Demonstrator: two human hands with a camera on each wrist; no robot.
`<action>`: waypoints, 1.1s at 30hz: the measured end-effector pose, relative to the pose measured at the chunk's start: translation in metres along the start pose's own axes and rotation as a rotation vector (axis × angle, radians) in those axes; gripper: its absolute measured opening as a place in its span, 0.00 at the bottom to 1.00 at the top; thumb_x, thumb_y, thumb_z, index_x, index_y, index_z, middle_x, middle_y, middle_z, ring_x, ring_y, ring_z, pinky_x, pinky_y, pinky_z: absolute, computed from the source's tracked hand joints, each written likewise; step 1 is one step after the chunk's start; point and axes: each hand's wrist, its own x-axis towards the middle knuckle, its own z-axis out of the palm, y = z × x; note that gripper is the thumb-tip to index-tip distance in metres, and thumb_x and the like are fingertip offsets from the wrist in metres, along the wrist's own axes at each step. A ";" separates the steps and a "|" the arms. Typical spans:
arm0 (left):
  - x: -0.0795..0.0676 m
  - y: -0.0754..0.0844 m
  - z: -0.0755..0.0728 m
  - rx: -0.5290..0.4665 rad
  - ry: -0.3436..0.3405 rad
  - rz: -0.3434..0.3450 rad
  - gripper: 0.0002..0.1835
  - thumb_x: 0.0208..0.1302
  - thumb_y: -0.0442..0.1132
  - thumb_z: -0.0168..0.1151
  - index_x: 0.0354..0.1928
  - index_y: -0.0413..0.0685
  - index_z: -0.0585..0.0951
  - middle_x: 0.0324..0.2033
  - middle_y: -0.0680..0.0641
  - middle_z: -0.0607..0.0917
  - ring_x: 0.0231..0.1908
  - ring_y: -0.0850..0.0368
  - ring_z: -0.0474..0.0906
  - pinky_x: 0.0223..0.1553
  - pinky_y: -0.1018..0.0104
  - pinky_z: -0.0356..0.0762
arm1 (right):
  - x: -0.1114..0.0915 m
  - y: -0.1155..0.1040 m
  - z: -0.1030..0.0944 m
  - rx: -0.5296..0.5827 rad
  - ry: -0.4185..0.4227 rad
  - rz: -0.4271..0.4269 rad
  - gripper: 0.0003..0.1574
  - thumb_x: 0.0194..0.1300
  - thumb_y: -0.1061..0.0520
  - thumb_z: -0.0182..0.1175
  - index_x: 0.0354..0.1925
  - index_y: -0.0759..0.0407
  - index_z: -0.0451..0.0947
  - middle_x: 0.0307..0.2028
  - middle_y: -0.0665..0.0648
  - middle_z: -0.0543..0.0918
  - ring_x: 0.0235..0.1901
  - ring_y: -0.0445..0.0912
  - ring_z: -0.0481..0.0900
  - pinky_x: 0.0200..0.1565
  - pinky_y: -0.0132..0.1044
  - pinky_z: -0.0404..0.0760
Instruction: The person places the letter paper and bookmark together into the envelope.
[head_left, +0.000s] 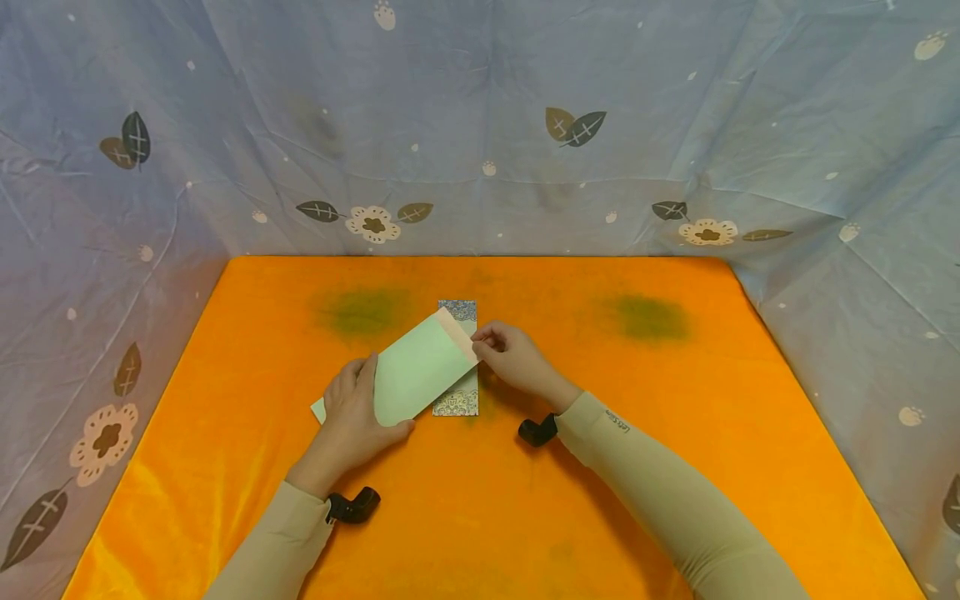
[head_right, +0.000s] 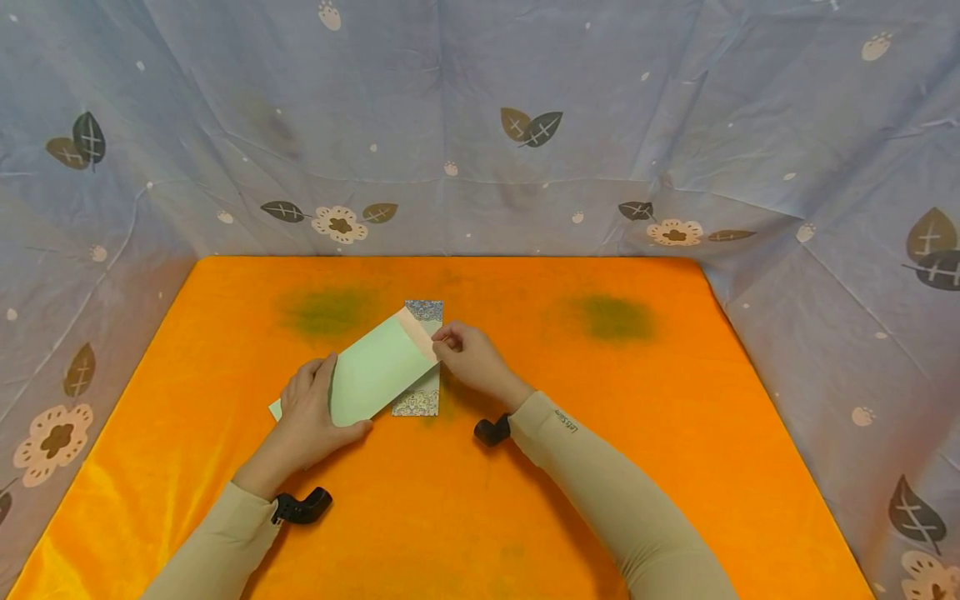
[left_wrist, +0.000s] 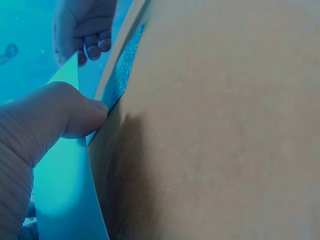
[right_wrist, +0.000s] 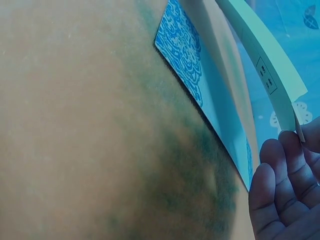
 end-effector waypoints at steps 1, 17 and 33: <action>0.000 0.000 0.000 0.000 0.001 0.001 0.63 0.45 0.59 0.75 0.75 0.37 0.49 0.66 0.33 0.55 0.64 0.33 0.49 0.63 0.40 0.43 | 0.000 0.000 0.000 -0.001 0.002 0.000 0.09 0.71 0.53 0.57 0.46 0.54 0.78 0.33 0.53 0.80 0.29 0.53 0.77 0.28 0.39 0.78; 0.001 -0.001 0.002 -0.001 -0.007 -0.004 0.62 0.45 0.58 0.75 0.74 0.37 0.50 0.66 0.33 0.56 0.64 0.34 0.50 0.63 0.40 0.42 | -0.001 0.002 0.002 -0.016 -0.023 -0.007 0.09 0.71 0.53 0.56 0.47 0.54 0.78 0.35 0.52 0.81 0.31 0.51 0.78 0.31 0.39 0.78; 0.000 0.000 0.002 -0.001 -0.011 -0.004 0.62 0.46 0.58 0.74 0.75 0.37 0.49 0.66 0.33 0.55 0.65 0.36 0.49 0.64 0.40 0.41 | 0.001 0.006 0.003 -0.031 -0.044 0.000 0.10 0.72 0.51 0.55 0.46 0.52 0.80 0.34 0.55 0.82 0.31 0.49 0.77 0.33 0.39 0.78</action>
